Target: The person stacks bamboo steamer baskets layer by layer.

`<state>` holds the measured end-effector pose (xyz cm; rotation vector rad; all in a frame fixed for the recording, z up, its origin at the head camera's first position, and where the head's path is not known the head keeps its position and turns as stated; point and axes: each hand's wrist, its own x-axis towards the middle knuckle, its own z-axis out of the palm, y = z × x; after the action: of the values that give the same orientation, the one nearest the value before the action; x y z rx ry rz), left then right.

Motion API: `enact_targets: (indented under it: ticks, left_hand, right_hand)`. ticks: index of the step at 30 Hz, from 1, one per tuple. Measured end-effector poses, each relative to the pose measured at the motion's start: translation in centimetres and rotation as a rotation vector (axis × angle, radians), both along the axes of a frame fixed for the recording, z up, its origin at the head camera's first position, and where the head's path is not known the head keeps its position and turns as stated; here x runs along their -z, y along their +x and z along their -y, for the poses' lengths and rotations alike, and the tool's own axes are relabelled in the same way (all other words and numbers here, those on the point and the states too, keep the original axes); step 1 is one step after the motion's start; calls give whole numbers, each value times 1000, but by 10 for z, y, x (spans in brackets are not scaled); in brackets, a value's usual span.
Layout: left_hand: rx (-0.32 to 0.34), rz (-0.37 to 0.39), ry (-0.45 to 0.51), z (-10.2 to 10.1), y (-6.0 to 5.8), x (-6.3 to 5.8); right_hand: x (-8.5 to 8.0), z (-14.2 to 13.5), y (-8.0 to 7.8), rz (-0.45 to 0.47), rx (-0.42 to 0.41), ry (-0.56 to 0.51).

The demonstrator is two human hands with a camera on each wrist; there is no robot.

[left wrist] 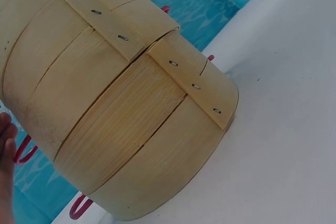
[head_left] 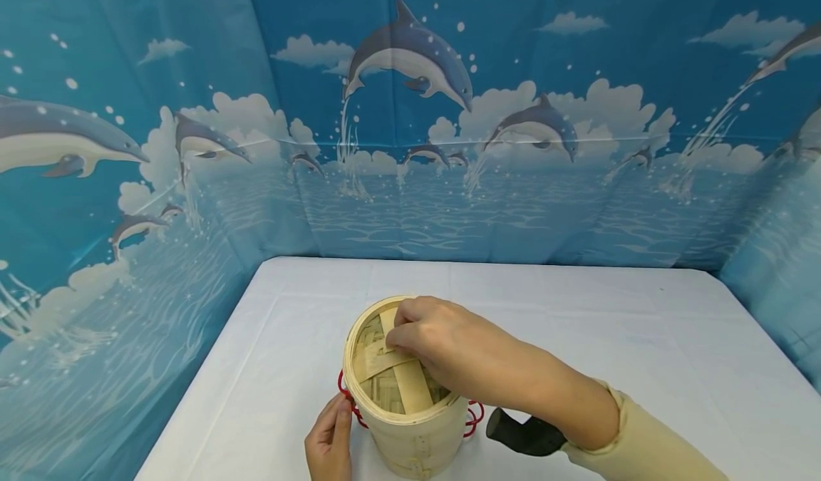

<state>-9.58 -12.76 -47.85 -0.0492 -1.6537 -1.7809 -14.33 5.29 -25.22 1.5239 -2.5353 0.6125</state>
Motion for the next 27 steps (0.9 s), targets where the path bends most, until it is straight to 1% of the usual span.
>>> enact_targets:
  ticks: [10, 13, 16, 18, 20, 23, 25, 27]
  left_hand:
    - [0, 55, 8, -1, 2, -2]
    - [-3, 57, 6, 0, 2, -2]
    - [-1, 47, 7, 1, 1, -2]
    - [-7, 52, -2, 1, 1, 0]
    - [-18, 66, -12, 2, 1, 0]
    - [-29, 65, -19, 2, 2, 2]
    - [-22, 42, -10, 3, 2, 2]
    - [-15, 19, -1, 4, 2, 2]
  right_hand:
    - [4, -2, 0, 22, 14, -40]
    - [4, -1, 0, 22, 9, -60]
    - [6, -5, -1, 33, 12, -109]
    - [8, -12, -2, 23, 23, -184]
    - [13, -22, -2, 3, 60, -280]
    - [24, -44, -1, -50, 167, -401]
    - [34, -61, 0, -63, 267, -439]
    - [48, -79, 0, -58, 376, -439]
